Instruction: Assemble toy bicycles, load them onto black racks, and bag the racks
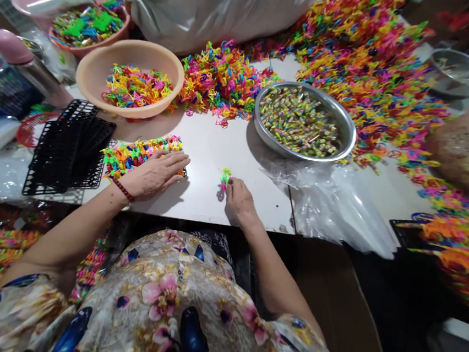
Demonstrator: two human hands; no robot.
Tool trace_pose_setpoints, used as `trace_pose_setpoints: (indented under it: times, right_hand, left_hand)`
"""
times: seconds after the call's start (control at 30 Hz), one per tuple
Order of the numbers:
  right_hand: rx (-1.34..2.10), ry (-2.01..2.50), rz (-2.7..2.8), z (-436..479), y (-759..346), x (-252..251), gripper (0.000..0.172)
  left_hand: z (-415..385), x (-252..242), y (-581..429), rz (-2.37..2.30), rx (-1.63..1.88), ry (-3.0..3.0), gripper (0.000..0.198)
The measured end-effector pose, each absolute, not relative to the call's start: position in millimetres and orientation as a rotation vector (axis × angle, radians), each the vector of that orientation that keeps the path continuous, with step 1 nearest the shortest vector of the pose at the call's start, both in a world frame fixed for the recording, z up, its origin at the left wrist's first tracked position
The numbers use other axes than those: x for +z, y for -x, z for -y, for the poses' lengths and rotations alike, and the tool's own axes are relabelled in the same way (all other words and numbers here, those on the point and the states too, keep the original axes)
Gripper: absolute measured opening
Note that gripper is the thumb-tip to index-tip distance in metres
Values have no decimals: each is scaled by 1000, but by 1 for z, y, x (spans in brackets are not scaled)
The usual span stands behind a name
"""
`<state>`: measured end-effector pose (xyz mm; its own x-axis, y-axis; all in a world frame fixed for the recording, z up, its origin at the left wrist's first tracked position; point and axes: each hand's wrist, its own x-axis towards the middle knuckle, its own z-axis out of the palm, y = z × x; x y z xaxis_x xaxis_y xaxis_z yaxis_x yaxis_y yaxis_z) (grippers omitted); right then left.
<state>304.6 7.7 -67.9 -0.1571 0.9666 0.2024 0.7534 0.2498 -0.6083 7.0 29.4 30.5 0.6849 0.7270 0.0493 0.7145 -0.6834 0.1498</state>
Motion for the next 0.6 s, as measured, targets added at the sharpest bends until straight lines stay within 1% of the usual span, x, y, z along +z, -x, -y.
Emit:
trace_pose_setpoints:
  times: [0.13,0.2,0.33,0.6]
  right_hand:
    - [990,1372,1664,-23,-245,-64,20]
    - [1116,1271,1609,-34,-220,-65,22]
    - [1054,1179,1740,-51,-195,-71,22]
    - [923,1142,2053,-66,-200,-77,14]
  left_hand:
    - [-34,24,-11,-1268,125,-2776,55]
    - [-36,21,-10,-1270,131,-2784,58]
    - [-35,19,-8,-1268,157,-2786,62]
    - [-32,20,-9,-1293,194,-2776,69]
